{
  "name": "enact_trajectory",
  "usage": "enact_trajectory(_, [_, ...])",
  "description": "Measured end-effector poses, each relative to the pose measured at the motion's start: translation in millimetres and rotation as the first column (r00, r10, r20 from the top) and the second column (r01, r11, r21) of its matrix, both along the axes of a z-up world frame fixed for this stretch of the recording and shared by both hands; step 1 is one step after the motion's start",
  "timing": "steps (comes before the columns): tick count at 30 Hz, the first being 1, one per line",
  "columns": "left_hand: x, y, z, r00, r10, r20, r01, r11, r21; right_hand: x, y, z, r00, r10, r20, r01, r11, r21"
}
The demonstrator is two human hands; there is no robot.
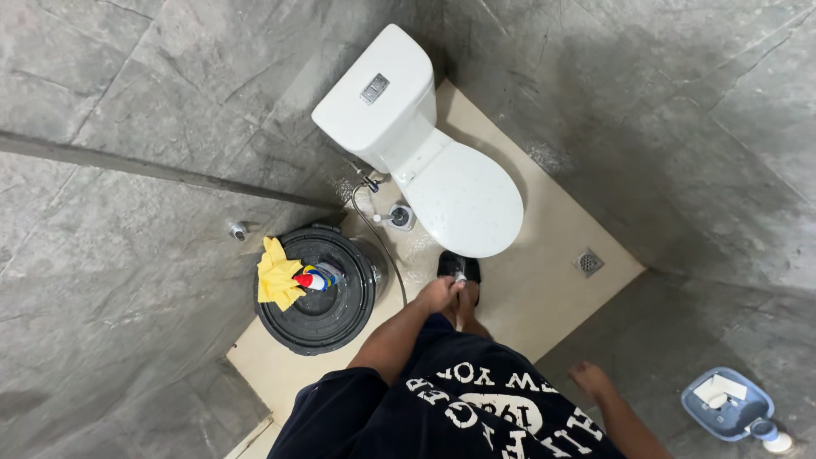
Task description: The person scrubs the toilet bowl with a toilet brush and rinses it with a handheld bidet sprayer. They also spray cleaning solution into the bowl and rinse the floor around the toilet base.
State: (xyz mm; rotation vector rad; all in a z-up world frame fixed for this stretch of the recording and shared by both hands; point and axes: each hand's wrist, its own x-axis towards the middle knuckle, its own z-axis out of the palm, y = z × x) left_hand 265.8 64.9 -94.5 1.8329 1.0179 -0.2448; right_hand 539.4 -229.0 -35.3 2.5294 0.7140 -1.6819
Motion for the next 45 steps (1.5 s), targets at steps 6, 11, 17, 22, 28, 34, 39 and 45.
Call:
enact_trajectory(6, [-23.0,-1.1,14.9,0.998,0.066,-0.019,-0.068,0.975,-0.209,-7.8,15.4,4.5,0.997,0.063,0.041,-0.073,0.938,0.340])
enact_trajectory(11, [-25.9,3.3,0.2,0.970,0.189,-0.154,-0.188,0.982,0.021,-15.3,43.7,-4.1,0.998,-0.061,-0.029,0.067,0.944,0.324])
enact_trajectory(17, [-16.0,-2.6,-13.3,0.997,0.078,-0.011,-0.079,0.997,-0.013,-22.1,54.4,9.7,0.987,-0.106,-0.120,0.141,0.933,0.332])
enact_trajectory(22, [-11.2,-17.1,-23.0,0.993,0.090,-0.075,-0.101,0.981,-0.168,-26.9,57.9,40.2,0.998,0.066,-0.017,-0.059,0.966,0.253])
enact_trajectory(28, [-26.4,-21.8,-26.3,0.993,-0.005,-0.114,-0.005,0.996,-0.085,-37.1,66.6,51.3,0.999,-0.002,-0.040,0.007,0.991,0.130])
enact_trajectory(34, [-62.5,-8.0,-14.2,0.966,0.061,-0.251,-0.111,0.975,-0.192,-49.5,68.9,28.7,0.995,0.090,0.035,-0.096,0.957,0.274])
enact_trajectory(39, [-96.4,13.4,6.4,0.919,-0.034,-0.393,0.055,0.998,0.043,-69.4,80.9,15.0,0.994,-0.071,-0.078,0.090,0.953,0.290])
enact_trajectory(45, [-116.7,19.1,4.8,0.996,0.064,0.057,-0.056,0.989,-0.135,-111.0,94.6,18.4,0.990,-0.119,-0.079,0.136,0.953,0.272])
